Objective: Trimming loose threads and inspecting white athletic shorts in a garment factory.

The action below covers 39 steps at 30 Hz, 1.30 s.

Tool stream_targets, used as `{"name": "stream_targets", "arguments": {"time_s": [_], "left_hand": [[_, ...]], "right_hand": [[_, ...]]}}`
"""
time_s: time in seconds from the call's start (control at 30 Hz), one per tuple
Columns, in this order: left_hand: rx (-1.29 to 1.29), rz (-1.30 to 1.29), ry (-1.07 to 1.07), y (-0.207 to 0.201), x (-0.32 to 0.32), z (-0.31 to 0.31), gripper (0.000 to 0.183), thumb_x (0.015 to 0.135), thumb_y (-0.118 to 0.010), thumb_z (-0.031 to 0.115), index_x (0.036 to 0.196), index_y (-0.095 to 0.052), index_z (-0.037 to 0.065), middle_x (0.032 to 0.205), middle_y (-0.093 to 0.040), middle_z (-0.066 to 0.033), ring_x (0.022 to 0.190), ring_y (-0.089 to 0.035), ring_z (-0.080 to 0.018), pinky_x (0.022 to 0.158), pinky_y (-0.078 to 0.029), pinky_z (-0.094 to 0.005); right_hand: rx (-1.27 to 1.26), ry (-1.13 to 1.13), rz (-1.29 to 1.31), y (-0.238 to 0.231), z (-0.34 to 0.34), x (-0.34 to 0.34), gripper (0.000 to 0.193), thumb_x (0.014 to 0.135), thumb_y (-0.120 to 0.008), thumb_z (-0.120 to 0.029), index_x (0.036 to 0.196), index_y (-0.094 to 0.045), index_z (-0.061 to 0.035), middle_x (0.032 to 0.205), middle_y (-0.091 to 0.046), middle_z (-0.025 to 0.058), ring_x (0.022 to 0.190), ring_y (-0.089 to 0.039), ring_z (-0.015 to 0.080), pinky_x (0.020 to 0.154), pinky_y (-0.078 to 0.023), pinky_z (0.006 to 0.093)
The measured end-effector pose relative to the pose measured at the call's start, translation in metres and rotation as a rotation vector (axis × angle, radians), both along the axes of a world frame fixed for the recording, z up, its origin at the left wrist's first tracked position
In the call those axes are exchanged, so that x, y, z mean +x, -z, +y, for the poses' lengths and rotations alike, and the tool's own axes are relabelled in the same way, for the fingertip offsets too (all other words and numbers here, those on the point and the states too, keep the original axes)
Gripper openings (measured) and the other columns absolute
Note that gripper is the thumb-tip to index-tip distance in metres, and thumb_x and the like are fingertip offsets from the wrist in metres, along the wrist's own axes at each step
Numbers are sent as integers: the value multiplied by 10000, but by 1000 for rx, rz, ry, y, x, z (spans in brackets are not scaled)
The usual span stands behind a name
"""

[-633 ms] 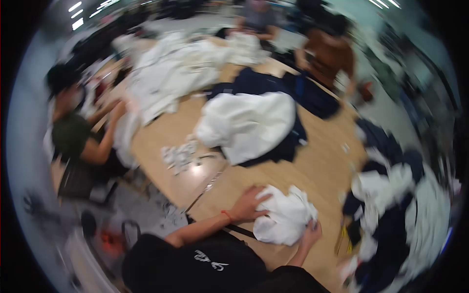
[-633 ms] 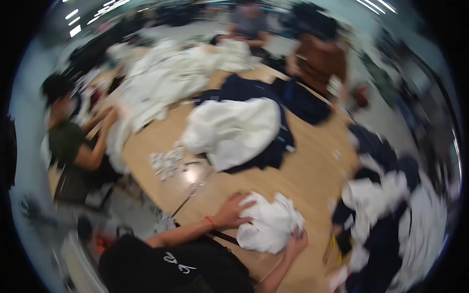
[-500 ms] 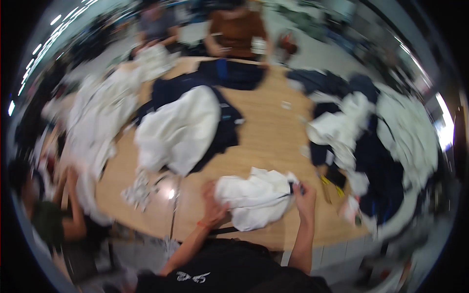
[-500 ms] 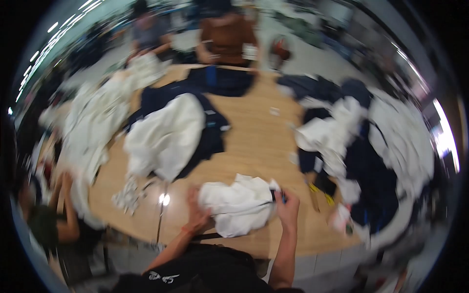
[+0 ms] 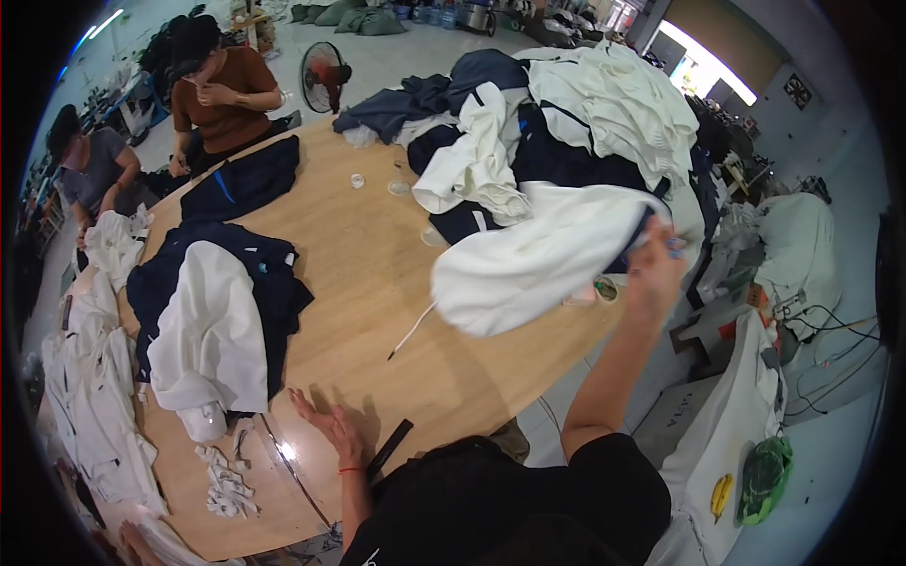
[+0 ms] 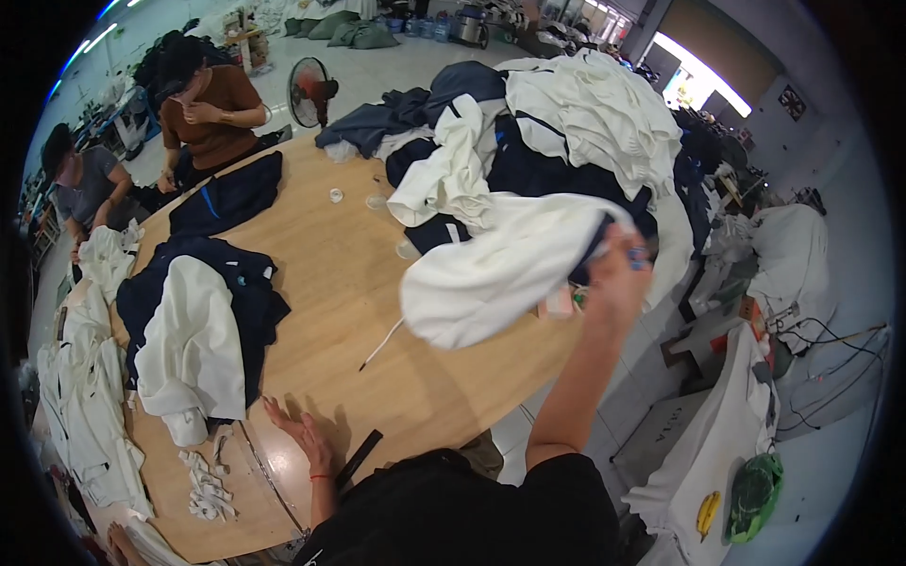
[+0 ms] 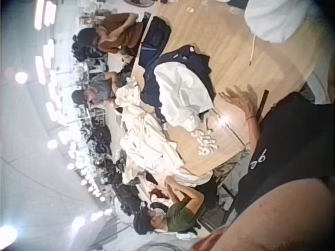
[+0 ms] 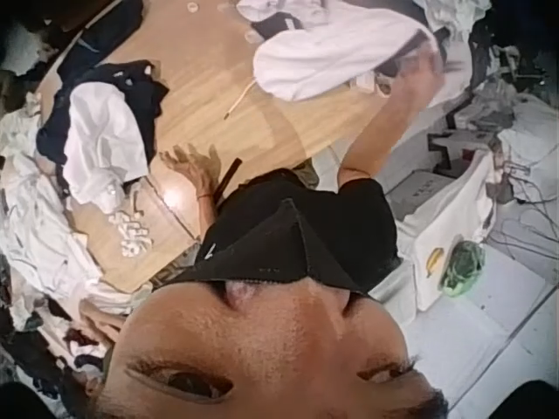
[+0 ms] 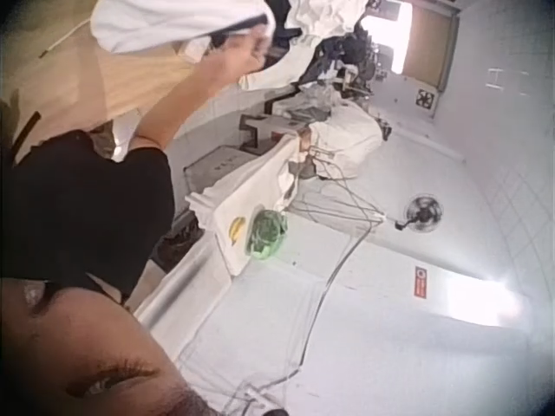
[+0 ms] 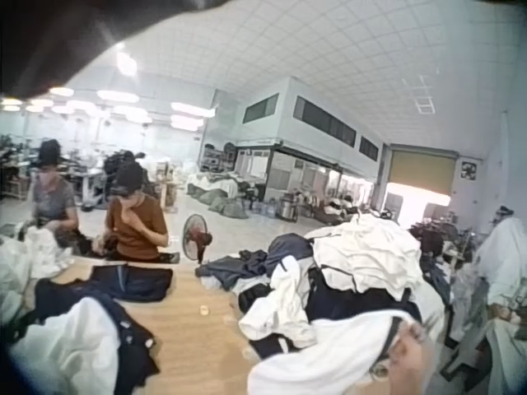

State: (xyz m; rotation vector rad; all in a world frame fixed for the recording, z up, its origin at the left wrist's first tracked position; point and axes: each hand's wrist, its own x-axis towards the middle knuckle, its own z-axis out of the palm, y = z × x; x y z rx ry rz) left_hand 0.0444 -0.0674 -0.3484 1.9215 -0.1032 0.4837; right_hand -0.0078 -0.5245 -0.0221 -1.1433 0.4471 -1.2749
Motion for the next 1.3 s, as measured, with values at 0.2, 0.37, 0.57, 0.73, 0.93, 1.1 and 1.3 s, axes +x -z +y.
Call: {"name": "stream_targets", "arguments": {"time_s": [0.2,0.37,0.57,0.73,0.93,1.1,1.3], "left_hand": [[30,1,10,-1,1,1,863,1059,-505,428,1677,-102,-20,1750,-119,-249,1615,-157,-411,1308,-125,-535],[14,11,51,3,8,-3,835,1058,-525,357,1666,-114,-40,1741,-139,-270,1616,-147,-420,1312,-109,-522],[57,17,-1,6,9,-2,798,1064,-566,178,1667,-83,-26,1730,-145,-262,1583,-238,-410,1300,-179,-502],[48,30,-7,4,12,-8,803,1047,-596,134,1665,-103,-5,1734,-160,-235,1580,-250,-408,1300,-194,-505],[106,-34,-31,18,26,-22,785,1017,-627,49,1650,-163,46,1723,-120,-302,1583,-217,-464,1289,-242,-549],[264,-36,-111,4,12,-6,764,1034,-619,83,1648,-166,57,1742,-66,-283,1614,-117,-468,1298,-206,-572],[383,-63,-141,-7,14,-18,727,1061,-593,118,1657,-182,54,1743,-68,-285,1607,-140,-484,1290,-211,-577]], "right_hand": [[-333,810,-658,-100,21,-144,112,985,-716,-183,958,-657,-91,837,-617,10,736,-568,112,711,-508,280],[-625,1666,-930,-146,73,-186,132,962,-701,-178,979,-608,-84,731,-572,-21,659,-573,135,676,-553,332],[-948,2087,-740,-163,33,-242,134,1020,-632,-182,1075,-640,-60,844,-626,21,711,-574,117,726,-545,298],[-986,1935,-408,-206,-31,-240,216,1023,-628,-243,1105,-667,-48,915,-659,64,791,-613,181,773,-548,360],[-1037,1787,-91,-271,-99,-218,315,1026,-622,-317,1140,-700,-33,1001,-699,116,887,-659,257,830,-552,435],[-983,1558,190,-295,-182,-125,399,1029,-618,-379,1169,-727,-22,1072,-732,159,966,-697,321,877,-556,498],[-894,1321,485,-299,-254,-14,500,1032,-613,-453,1205,-760,-7,1157,-771,212,1062,-744,397,934,-560,573]]}}
